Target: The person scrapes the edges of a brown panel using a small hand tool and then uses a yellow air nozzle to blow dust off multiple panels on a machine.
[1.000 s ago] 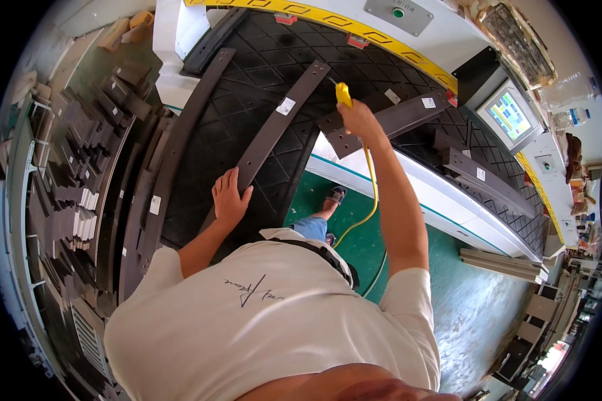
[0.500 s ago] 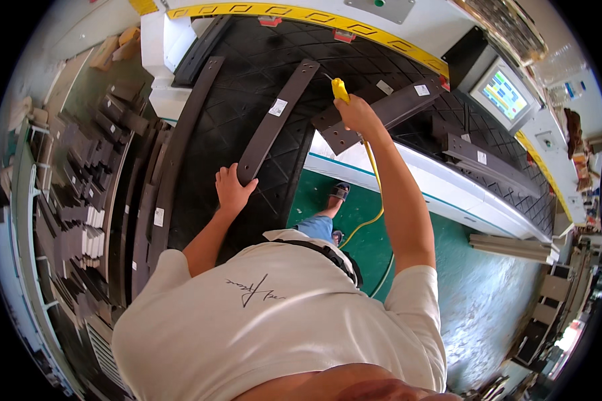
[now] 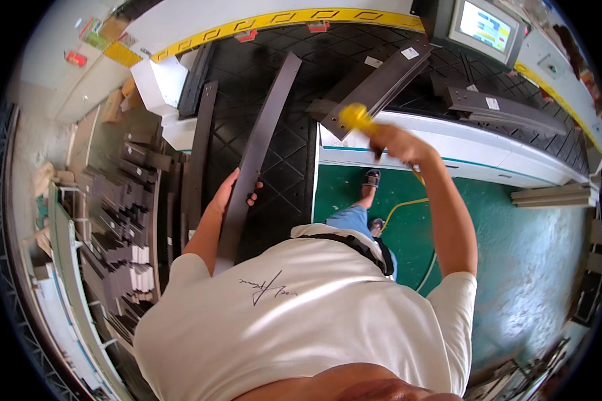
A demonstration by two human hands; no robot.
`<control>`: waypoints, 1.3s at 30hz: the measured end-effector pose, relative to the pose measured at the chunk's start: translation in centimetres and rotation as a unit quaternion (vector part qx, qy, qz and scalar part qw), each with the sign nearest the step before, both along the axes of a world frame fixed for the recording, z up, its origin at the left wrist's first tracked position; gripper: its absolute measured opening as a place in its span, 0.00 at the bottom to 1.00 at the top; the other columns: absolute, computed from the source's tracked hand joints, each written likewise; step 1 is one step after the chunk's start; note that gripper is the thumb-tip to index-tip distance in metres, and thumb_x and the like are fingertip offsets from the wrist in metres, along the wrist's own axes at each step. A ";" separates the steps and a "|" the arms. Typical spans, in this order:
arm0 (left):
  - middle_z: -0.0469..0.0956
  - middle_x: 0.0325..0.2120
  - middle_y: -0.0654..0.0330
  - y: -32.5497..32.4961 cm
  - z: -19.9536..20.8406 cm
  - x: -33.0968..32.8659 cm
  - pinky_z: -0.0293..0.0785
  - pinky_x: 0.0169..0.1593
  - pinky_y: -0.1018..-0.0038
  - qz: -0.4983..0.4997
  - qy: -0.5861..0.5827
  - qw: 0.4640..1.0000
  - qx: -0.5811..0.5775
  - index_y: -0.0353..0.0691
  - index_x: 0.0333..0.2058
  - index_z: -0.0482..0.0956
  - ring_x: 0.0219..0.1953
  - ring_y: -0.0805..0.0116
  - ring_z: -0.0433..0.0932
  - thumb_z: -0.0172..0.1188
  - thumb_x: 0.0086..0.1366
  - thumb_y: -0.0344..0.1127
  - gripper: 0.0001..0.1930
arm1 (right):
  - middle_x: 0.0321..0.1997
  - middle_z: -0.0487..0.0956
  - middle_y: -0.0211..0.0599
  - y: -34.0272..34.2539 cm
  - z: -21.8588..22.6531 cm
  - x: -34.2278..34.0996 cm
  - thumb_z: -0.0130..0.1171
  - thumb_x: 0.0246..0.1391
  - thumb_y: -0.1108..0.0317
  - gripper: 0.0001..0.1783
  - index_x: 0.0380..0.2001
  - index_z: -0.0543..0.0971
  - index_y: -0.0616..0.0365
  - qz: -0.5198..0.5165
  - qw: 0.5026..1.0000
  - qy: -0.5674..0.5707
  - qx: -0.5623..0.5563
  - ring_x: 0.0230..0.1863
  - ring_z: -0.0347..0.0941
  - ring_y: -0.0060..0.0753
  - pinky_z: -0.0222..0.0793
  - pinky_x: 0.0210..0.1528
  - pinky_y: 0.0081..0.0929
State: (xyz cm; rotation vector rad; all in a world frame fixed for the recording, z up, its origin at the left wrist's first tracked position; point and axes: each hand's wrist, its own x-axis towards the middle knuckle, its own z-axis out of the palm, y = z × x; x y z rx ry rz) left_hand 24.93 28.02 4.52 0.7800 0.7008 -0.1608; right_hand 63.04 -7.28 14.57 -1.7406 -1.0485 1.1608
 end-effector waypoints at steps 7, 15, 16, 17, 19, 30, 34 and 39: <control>0.81 0.38 0.57 -1.2 0.5 1.2 0.77 0.34 0.72 -0.005 0.093 0.988 0.123 0.42 0.57 0.76 0.31 0.67 0.79 0.56 0.77 0.59 0.26 | 0.30 0.82 0.28 -4.6 0.8 -4.9 0.53 0.74 0.42 0.27 0.43 0.81 0.58 0.030 0.991 0.086 -0.098 0.30 0.77 0.24 0.75 0.37 0.30; 0.77 0.27 0.64 -0.1 3.4 0.6 0.73 0.35 0.75 -0.048 0.203 0.922 0.327 0.40 0.51 0.81 0.30 0.74 0.77 0.56 0.75 0.65 0.30 | 0.50 0.87 0.44 -12.9 -3.6 -10.4 0.58 0.62 0.67 0.30 0.66 0.70 0.67 -0.090 0.934 0.344 0.029 0.45 0.85 0.31 0.83 0.31 0.22; 0.77 0.27 0.65 -0.7 4.1 0.5 0.72 0.36 0.75 -0.062 0.231 0.899 0.366 0.39 0.49 0.83 0.31 0.74 0.76 0.55 0.75 0.67 0.32 | 0.51 0.86 0.48 -13.7 -4.5 -11.3 0.57 0.61 0.69 0.31 0.67 0.69 0.66 -0.144 0.909 0.382 0.083 0.51 0.86 0.39 0.83 0.29 0.23; 0.78 0.27 0.65 -1.7 4.7 0.2 0.72 0.37 0.75 -0.076 0.259 0.874 0.404 0.38 0.48 0.84 0.31 0.75 0.76 0.54 0.75 0.68 0.34 | 0.52 0.85 0.48 -14.4 -5.3 -11.6 0.57 0.59 0.70 0.33 0.69 0.68 0.66 -0.162 0.898 0.401 0.082 0.52 0.85 0.39 0.83 0.35 0.23; 0.80 0.32 0.65 -4.5 5.9 -1.5 0.73 0.40 0.73 -0.035 0.232 0.881 0.410 0.35 0.47 0.85 0.33 0.74 0.75 0.54 0.75 0.68 0.35 | 0.53 0.85 0.48 -15.3 -6.4 -12.2 0.57 0.58 0.72 0.36 0.71 0.66 0.66 -0.190 0.877 0.431 0.090 0.54 0.84 0.39 0.84 0.40 0.23; 0.80 0.32 0.61 -1.1 17.6 -3.1 0.78 0.38 0.67 0.327 -0.085 0.832 0.440 0.40 0.46 0.79 0.34 0.65 0.80 0.48 0.78 0.68 0.31 | 0.57 0.82 0.49 -19.8 -11.5 -15.2 0.53 0.59 0.73 0.35 0.71 0.66 0.60 -0.299 0.820 0.480 0.087 0.58 0.84 0.44 0.84 0.28 0.24; 0.77 0.56 0.56 -3.6 26.1 2.9 0.78 0.58 0.63 0.441 -0.023 0.746 0.499 0.38 0.63 0.74 0.54 0.59 0.79 0.51 0.78 0.66 0.35 | 0.57 0.81 0.51 -20.8 -12.5 -16.6 0.53 0.59 0.72 0.36 0.72 0.65 0.58 -0.318 0.806 0.489 0.098 0.57 0.84 0.49 0.87 0.28 0.27; 0.75 0.63 0.52 2.2 29.8 2.8 0.76 0.64 0.61 0.486 -0.098 0.660 0.565 0.33 0.68 0.69 0.59 0.55 0.78 0.51 0.78 0.65 0.39 | 0.58 0.82 0.52 -21.1 -14.3 -18.4 0.54 0.62 0.72 0.34 0.72 0.65 0.63 -0.386 0.752 0.517 0.137 0.59 0.84 0.53 0.86 0.27 0.31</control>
